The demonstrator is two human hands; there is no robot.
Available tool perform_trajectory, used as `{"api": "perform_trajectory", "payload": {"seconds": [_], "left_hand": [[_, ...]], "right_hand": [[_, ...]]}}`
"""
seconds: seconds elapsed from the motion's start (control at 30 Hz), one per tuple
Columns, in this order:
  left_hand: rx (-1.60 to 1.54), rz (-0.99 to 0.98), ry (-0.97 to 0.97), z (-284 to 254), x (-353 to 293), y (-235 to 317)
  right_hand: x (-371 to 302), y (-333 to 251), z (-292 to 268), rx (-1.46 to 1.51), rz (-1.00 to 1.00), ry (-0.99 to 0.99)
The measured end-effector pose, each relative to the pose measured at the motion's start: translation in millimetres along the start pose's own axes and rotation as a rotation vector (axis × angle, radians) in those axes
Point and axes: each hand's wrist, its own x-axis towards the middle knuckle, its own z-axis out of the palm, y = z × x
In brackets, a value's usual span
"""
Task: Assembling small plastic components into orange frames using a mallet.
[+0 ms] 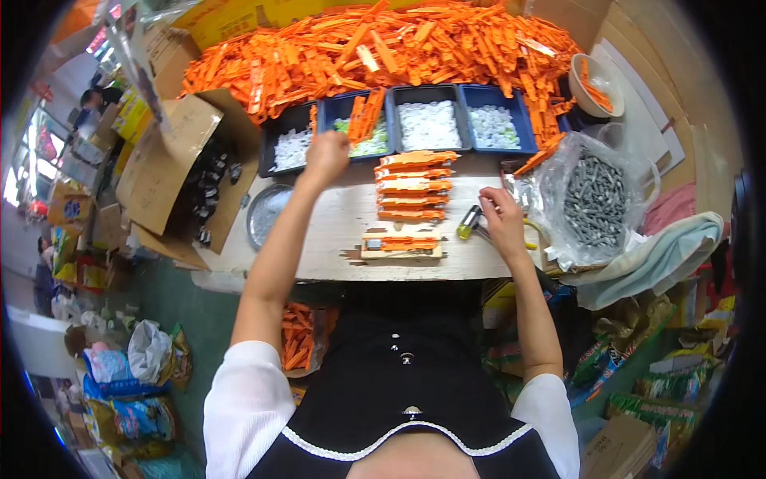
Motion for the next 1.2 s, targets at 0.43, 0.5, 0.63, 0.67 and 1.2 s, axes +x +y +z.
{"api": "perform_trajectory", "payload": {"seconds": [0.43, 0.5, 0.63, 0.67, 1.2], "left_hand": [[0.450, 0.045, -0.284, 20.8, 69.6, -0.2], [0.416, 0.039, -0.259, 20.5, 67.4, -1.1], [0.417, 0.048, -0.220, 27.7, 67.1, -11.2], [0.405, 0.037, -0.201, 27.4, 67.3, -16.3], [-1.432, -0.352, -0.094, -21.3, -9.7, 8.2]], "right_hand": [[16.9, 50.0, -52.4, -0.634, 0.268, -0.070], [29.0, 49.8, -45.6, -0.722, 0.263, -0.075], [52.2, 67.8, -24.3, -0.732, 0.205, -0.053], [55.9, 68.5, -20.9, -0.737, 0.201, -0.039], [64.2, 60.9, -32.1, -0.858, 0.216, -0.246]]}}
